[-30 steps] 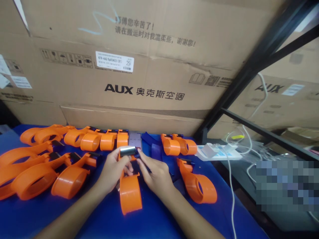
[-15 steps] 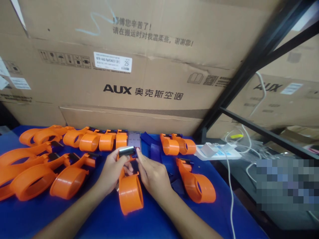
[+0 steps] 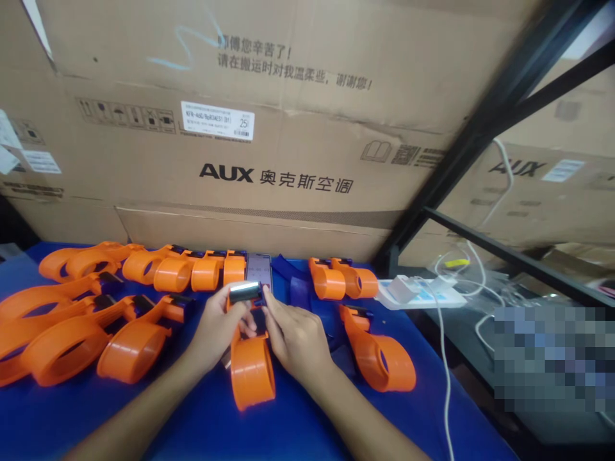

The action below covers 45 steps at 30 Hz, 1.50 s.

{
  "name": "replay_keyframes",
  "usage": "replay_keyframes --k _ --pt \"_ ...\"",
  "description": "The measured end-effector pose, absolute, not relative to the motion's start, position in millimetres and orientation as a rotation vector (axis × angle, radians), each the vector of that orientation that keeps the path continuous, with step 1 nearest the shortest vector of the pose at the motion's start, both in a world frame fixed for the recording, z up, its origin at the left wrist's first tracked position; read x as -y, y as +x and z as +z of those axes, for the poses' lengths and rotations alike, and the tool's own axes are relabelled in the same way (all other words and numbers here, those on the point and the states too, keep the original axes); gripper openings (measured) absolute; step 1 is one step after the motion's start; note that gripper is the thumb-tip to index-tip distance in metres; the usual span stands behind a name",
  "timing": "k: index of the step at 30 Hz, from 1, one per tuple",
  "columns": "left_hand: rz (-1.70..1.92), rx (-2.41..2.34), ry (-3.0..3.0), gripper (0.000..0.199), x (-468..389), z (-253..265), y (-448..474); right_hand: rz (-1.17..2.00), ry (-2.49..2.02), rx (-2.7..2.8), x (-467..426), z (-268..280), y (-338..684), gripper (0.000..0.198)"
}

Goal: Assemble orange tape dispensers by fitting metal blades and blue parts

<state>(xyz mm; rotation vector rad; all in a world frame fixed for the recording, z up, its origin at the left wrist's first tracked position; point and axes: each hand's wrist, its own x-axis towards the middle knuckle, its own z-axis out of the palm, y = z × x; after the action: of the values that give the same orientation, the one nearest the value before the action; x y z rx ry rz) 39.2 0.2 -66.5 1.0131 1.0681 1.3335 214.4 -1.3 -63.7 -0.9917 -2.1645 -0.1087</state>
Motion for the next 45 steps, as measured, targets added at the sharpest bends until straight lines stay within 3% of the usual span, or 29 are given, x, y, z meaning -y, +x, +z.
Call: replay_keyframes --k 5,10,17,23,27,30,37,45 --pt "1.306 -1.094 1.126 0.026 3 -65 37 -0.132 -0.990 2.182 3 -62 215 0.049" --pt "1.308 -1.032 1.071 0.043 1 -64 36 0.007 -0.979 2.137 5 -58 215 0.047" --pt "1.094 -0.760 0.917 0.089 11 -54 36 0.918 -0.861 1.712 -3 -46 218 0.041" --pt "0.944 -0.708 0.909 0.105 19 -49 37 1.490 -0.644 1.596 -12 -42 223 0.045" --pt "0.967 -0.735 0.874 0.097 16 -45 39 1.570 -0.570 1.484 -12 -43 223 0.046" --pt "1.014 -0.677 0.863 0.079 17 -44 39 1.448 -0.632 1.403 -11 -43 221 0.044" --pt "1.055 -0.685 1.006 0.062 17 -47 39 1.358 -0.700 1.360 -9 -44 215 0.045" --pt "1.096 -0.787 1.069 0.057 12 -48 42 1.322 -0.756 1.377 -5 -46 209 0.036"
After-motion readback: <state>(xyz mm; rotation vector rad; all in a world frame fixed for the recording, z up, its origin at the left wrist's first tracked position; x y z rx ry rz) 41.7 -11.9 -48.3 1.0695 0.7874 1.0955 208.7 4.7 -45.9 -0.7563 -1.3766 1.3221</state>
